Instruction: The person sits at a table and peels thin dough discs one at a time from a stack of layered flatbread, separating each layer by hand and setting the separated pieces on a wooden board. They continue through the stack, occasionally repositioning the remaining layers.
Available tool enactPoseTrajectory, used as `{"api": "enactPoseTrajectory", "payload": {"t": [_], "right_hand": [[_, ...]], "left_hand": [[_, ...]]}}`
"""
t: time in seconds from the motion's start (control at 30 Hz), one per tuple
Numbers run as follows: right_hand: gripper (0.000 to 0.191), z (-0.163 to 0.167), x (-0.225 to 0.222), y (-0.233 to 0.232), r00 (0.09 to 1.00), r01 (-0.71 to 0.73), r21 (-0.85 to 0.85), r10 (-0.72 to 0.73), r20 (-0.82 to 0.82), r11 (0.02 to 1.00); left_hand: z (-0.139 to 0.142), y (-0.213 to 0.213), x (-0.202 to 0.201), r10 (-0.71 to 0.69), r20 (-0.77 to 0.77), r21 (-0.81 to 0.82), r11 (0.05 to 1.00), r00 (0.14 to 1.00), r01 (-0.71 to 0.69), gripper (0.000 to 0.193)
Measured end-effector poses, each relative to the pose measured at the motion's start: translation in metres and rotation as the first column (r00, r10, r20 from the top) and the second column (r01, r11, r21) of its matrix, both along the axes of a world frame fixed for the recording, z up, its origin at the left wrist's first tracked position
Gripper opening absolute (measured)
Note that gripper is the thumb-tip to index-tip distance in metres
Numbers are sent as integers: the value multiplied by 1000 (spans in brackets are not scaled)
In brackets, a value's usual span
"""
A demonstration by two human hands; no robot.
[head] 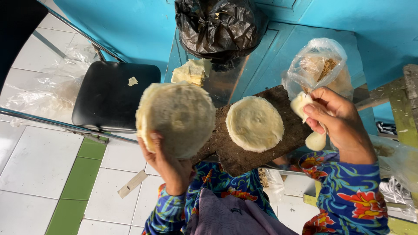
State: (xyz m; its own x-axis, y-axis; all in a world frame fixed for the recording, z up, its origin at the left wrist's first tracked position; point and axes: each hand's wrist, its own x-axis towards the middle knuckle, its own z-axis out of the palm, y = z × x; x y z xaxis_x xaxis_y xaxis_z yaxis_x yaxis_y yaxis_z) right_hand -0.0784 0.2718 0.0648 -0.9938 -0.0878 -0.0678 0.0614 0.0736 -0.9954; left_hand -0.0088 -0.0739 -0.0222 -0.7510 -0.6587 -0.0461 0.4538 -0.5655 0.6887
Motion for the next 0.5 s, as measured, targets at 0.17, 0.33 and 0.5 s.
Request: {"api": "enactPoseTrajectory", "payload": {"t": [0.17, 0.33, 0.5], "right_hand": [[17, -18, -16, -30, 992, -118, 19, 117, 43, 993], [22, -79, -67, -52, 974, -219, 113, 210, 85, 969], [16, -96, -73, -44, 973, -128, 474, 202, -110, 871]], "left_hand": [[12, -8, 3, 17, -25, -58, 998, 1000, -18, 48], [12, -8, 7, -18, -1, -94, 995, 1000, 18, 42], [10, -5, 6, -32, 57, -128, 991, 998, 39, 39]]}}
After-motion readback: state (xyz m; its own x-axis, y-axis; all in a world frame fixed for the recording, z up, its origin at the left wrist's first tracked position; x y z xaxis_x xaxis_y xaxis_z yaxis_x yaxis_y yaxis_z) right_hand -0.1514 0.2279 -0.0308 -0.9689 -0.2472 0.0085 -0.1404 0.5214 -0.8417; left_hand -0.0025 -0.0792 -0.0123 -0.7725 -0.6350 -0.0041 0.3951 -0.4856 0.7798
